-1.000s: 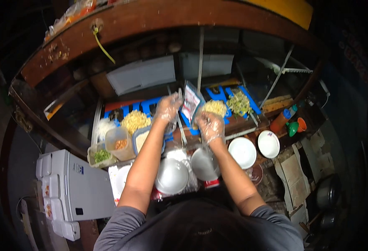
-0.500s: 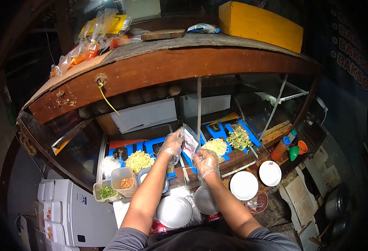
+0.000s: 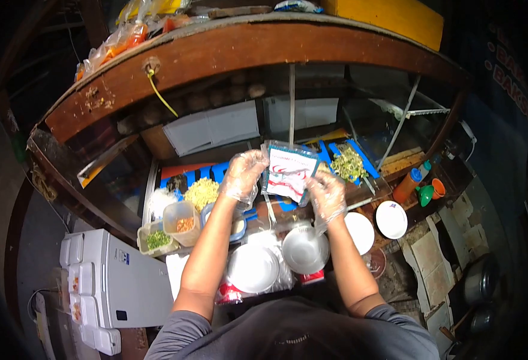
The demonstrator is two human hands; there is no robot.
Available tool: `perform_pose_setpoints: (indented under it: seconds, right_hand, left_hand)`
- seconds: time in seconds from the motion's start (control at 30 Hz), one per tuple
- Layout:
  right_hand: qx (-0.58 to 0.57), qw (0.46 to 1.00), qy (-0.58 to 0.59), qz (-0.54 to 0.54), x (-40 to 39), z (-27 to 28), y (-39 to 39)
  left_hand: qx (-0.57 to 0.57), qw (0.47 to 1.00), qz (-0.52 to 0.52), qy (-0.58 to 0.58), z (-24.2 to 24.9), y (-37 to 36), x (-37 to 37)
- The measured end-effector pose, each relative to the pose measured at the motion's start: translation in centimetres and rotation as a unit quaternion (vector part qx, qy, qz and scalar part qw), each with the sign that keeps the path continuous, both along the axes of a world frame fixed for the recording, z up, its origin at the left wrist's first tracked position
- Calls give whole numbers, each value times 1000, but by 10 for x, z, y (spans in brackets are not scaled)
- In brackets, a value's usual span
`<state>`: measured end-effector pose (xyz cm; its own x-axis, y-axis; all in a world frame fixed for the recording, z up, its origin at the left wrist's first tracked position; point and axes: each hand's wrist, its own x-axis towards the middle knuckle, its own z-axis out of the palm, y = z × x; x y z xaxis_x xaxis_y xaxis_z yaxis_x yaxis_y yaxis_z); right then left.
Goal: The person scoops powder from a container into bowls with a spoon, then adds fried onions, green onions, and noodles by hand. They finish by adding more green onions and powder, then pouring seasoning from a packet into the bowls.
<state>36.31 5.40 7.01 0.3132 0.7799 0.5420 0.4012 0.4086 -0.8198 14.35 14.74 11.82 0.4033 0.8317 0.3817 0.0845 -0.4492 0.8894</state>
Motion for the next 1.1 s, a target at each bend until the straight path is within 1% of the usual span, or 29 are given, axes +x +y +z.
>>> perform_pose_setpoints:
  seconds: [0.07, 0.1, 0.13, 0.2, 0.27, 0.33, 0.37, 0.4, 0.43, 0.47, 0.5, 0.53, 0.6, 0.63, 0.67, 0.73, 0.87, 0.97, 1.0, 1.07, 1.1]
  right_hand:
    - [19, 991, 129, 34, 4, 9, -10]
    - [-13, 982, 173, 71, 3, 24, -22]
    - [-48, 981, 163, 96, 4, 43, -35]
    - [-45, 977, 177, 113, 1, 54, -48]
    - [-42, 975, 182, 116, 2, 46, -50]
    - [-50, 977, 175, 110, 0, 39, -51]
    - [-51, 981, 158, 98, -1, 38, -54]
    - [-57, 980, 158, 104, -4, 35, -59]
    - [2, 996, 73, 49, -7, 32, -64]
    - [65, 998, -13, -5, -9, 29, -68]
    - [59, 997, -45, -38, -11, 21, -76]
    - [68, 996, -40, -44, -14, 12, -85]
    - [30, 997, -65, -38, -21, -3, -108]
    - [65, 993, -94, -10, -22, -14, -115]
    - [46, 988, -148, 0, -24, -20, -125]
    - [77, 973, -216, 25, -30, -25, -137]
    - [70, 975, -209, 43, -37, -32, -153]
    - [64, 976, -205, 18, -39, -47, -156]
    - [54, 980, -193, 15, -39, -50, -155]
    - [72, 980, -183, -6, -39, -54, -151]
    - [81, 983, -164, 3, -39, -54, -150]
  left_hand:
    - [-4, 999, -12, -46, 7, -22, -1]
    - [-32, 997, -19, -65, 23, -44, -2]
    - [-41, 995, -8, -89, 24, -56, -2]
    - [26, 998, 20, -55, 24, -75, -7]
    - [-2, 996, 43, -80, 20, -94, -10]
    - [-59, 989, 32, -130, 24, -117, -12]
    - [-64, 979, 35, -192, 18, -125, -10]
    - [-67, 978, 42, -192, 13, -133, -11]
    - [-75, 978, 68, -180, 10, -143, -13]
    - [-81, 978, 95, -169, 6, -152, -14]
    - [-74, 978, 105, -162, 3, -162, -14]
    - [-72, 974, 121, -179, -6, -168, -11]
    - [-103, 961, 127, -222, -28, -180, -3]
    - [-129, 956, 125, -233, -33, -186, 1]
    - [-133, 955, 128, -232, -40, -189, 5]
    - [-139, 948, 118, -261, -56, -194, 12]
    - [-168, 941, 103, -274, -70, -198, 20]
    - [-186, 936, 77, -288, -75, -197, 27]
    - [-192, 934, 66, -293, -73, -195, 28]
    - [-197, 936, 56, -286, -68, -191, 29]
    - [-203, 937, 52, -280, -65, -190, 29]
